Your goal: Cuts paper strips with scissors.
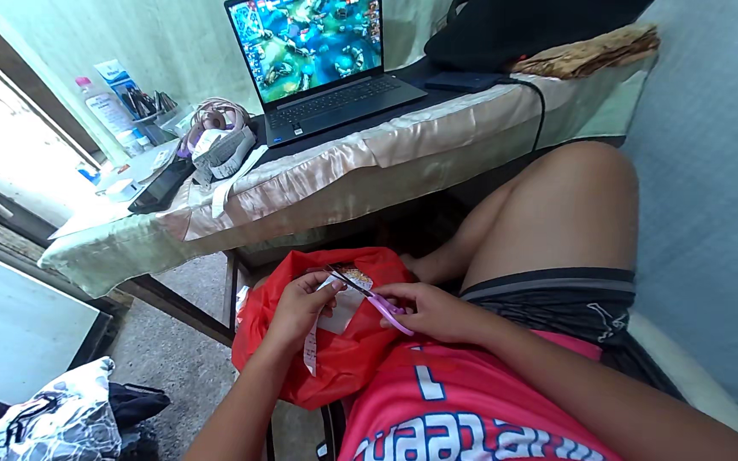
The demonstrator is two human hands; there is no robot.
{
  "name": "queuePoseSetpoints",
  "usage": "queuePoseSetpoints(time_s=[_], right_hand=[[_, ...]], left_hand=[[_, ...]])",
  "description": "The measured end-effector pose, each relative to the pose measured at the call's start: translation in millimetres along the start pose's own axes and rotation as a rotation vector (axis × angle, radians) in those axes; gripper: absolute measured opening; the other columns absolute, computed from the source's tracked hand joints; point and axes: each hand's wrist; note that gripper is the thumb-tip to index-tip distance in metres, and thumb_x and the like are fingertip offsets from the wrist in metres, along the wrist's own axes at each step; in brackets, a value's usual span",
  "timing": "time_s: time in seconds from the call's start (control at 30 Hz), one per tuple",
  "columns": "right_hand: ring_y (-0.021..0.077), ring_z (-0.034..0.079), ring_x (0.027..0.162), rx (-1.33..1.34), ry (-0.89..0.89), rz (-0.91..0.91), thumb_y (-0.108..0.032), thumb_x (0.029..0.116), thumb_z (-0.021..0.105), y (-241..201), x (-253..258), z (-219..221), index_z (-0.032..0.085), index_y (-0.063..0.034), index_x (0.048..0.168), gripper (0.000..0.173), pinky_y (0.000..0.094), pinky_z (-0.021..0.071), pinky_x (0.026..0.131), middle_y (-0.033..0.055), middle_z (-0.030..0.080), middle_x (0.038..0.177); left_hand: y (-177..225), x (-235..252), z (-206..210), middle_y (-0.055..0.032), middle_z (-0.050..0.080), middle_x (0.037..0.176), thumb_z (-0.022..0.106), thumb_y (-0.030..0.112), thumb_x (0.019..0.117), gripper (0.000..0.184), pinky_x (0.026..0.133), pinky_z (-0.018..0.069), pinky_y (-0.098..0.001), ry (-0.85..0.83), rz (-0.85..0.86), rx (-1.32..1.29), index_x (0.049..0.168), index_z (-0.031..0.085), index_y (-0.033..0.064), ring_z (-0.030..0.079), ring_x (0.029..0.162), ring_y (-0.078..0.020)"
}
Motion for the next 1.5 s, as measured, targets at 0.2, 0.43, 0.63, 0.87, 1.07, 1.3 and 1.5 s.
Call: queuePoseSetpoints(time_s=[0.2, 0.43, 0.63, 0.87, 1.07, 1.3, 1.5], right_hand=[[0.0039, 0.067, 0.095, 0.007, 0.005, -0.021, -0.031, 0.0953, 0.074, -0.9, -0.5, 0.0, 0.061, -0.0145, 0.139, 0.048, 0.0227, 0.0565, 0.084, 0.0007, 0.07, 0.116], [0.0038, 0.067, 0.096, -0.02, 0.021, -0.023, -0.032, 0.0953, 0.073, -0.7, -0.3, 0.3, 0.061, -0.0151, 0.14, 0.05, 0.0221, 0.0561, 0.085, 0.0001, 0.07, 0.117], [0.0028, 0.066, 0.096, -0.043, 0.027, -0.022, -0.033, 0.0954, 0.073, -1.1, -1.0, 0.6, 0.061, -0.0161, 0.141, 0.05, 0.0223, 0.0559, 0.085, -0.0005, 0.069, 0.117], [0.0036, 0.066, 0.101, -0.085, 0.055, -0.01, -0.035, 0.0957, 0.072, 0.4, 0.5, 0.5, 0.06, -0.017, 0.142, 0.051, 0.0236, 0.0558, 0.089, -0.0002, 0.069, 0.121], [0.0038, 0.066, 0.102, -0.088, 0.047, -0.003, -0.036, 0.0964, 0.072, -0.2, 0.2, 0.4, 0.059, -0.0169, 0.143, 0.051, 0.0235, 0.0556, 0.09, 0.0001, 0.069, 0.122], [0.0041, 0.067, 0.101, -0.11, 0.055, -0.005, -0.037, 0.0962, 0.071, 2.4, 0.5, 0.9, 0.059, -0.0176, 0.143, 0.052, 0.0253, 0.056, 0.09, -0.0001, 0.07, 0.12], [0.0068, 0.065, 0.108, -0.198, 0.086, -0.017, -0.04, 0.0968, 0.069, 4.9, 0.9, 1.9, 0.059, -0.0188, 0.144, 0.053, 0.0288, 0.0537, 0.095, 0.002, 0.068, 0.125]], left_hand=[[4.0, -1.5, 2.5, -0.0102, 0.074, 0.1, 0.063, 0.013, 0.102, 0.016, 0.068, 0.0605, -0.0305, 0.034, -0.035, -0.052, 0.108, 0.07, 0.0, 0.07, 0.077, -0.0164], [6.0, -2.7, 5.2, -0.0121, 0.074, 0.102, 0.063, 0.01, 0.1018, 0.017, 0.074, 0.0623, -0.0336, 0.041, -0.062, -0.089, 0.113, 0.069, -0.0017, 0.073, 0.081, -0.0188], [4.8, -2.8, 5.6, -0.0127, 0.074, 0.101, 0.062, 0.011, 0.1024, 0.016, 0.076, 0.0628, -0.0352, 0.048, -0.037, -0.093, 0.109, 0.069, -0.002, 0.073, 0.082, -0.02], [3.9, -1.1, 5.4, -0.0155, 0.074, 0.107, 0.058, 0.013, 0.1049, 0.021, 0.082, 0.063, -0.0415, 0.044, -0.083, -0.173, 0.116, 0.067, -0.003, 0.074, 0.095, -0.0259], [4.2, 0.0, 4.9, -0.0158, 0.073, 0.109, 0.056, 0.014, 0.1062, 0.024, 0.084, 0.0625, -0.0416, 0.044, -0.115, -0.208, 0.12, 0.066, -0.0027, 0.074, 0.097, -0.0259], [4.1, -0.7, 6.2, -0.0155, 0.074, 0.109, 0.055, 0.015, 0.1064, 0.025, 0.083, 0.0627, -0.0415, 0.054, -0.11, -0.197, 0.12, 0.067, -0.0025, 0.074, 0.096, -0.0261], [2.2, -1.4, 9.1, -0.0156, 0.074, 0.107, 0.056, 0.013, 0.1059, 0.024, 0.084, 0.0626, -0.0414, 0.091, -0.061, -0.191, 0.118, 0.069, -0.0025, 0.074, 0.096, -0.0263]])
Point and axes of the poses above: each hand's wrist, its own x-axis towards the middle knuckle, its own z-axis out of the palm, y = z × x
